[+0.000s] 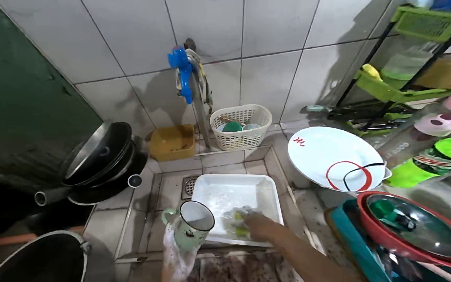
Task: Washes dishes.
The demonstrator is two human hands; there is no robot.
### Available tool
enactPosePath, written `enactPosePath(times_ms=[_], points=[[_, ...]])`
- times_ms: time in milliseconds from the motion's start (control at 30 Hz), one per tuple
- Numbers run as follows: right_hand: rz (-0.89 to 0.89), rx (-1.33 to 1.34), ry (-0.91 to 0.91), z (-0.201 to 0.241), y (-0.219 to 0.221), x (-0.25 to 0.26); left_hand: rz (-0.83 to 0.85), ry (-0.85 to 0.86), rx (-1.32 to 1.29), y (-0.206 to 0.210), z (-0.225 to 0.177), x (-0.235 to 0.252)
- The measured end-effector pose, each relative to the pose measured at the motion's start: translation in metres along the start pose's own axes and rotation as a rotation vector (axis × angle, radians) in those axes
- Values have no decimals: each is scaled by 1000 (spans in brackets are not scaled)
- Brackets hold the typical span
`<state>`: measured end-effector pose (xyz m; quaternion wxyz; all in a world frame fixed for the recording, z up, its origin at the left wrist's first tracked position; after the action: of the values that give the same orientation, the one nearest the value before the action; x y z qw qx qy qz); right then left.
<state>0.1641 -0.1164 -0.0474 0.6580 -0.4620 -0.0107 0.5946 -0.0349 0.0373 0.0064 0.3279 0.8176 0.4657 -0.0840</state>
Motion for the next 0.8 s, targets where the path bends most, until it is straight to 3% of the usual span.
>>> enactPosePath(times_ms=[167,367,500,600,667,733,800], points=[[-279,89,451,14,-1,37,26,-11,53,-26,-12,13],[-85,26,217,70,21,48,-77,-72,187,-8,-22,-3],[-305,289,230,63,-11,25,-89,-54,267,-13,-24,-3],[-468,495,13,72,-34,4,-61,-80,351,-3,-23,0],[-354,413,-120,98,-42,-11,-27,-132,366,16,-20,1],[-189,304,-94,124,-45,-20,48,-170,329,26,-6,10],[-146,450,-41,128,-46,-28,137,-198,298,34,2,18]])
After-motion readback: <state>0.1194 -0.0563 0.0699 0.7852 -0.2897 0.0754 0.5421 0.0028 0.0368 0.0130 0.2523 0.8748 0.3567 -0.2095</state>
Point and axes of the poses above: each hand's wrist, its own x-axis towards the middle knuckle, its own y-axis out of the palm, z = x × y, the point moved 1 cm from there along x, towards the middle knuckle, and after that the axes turned 7 degrees about x, right-handed, at the moved point
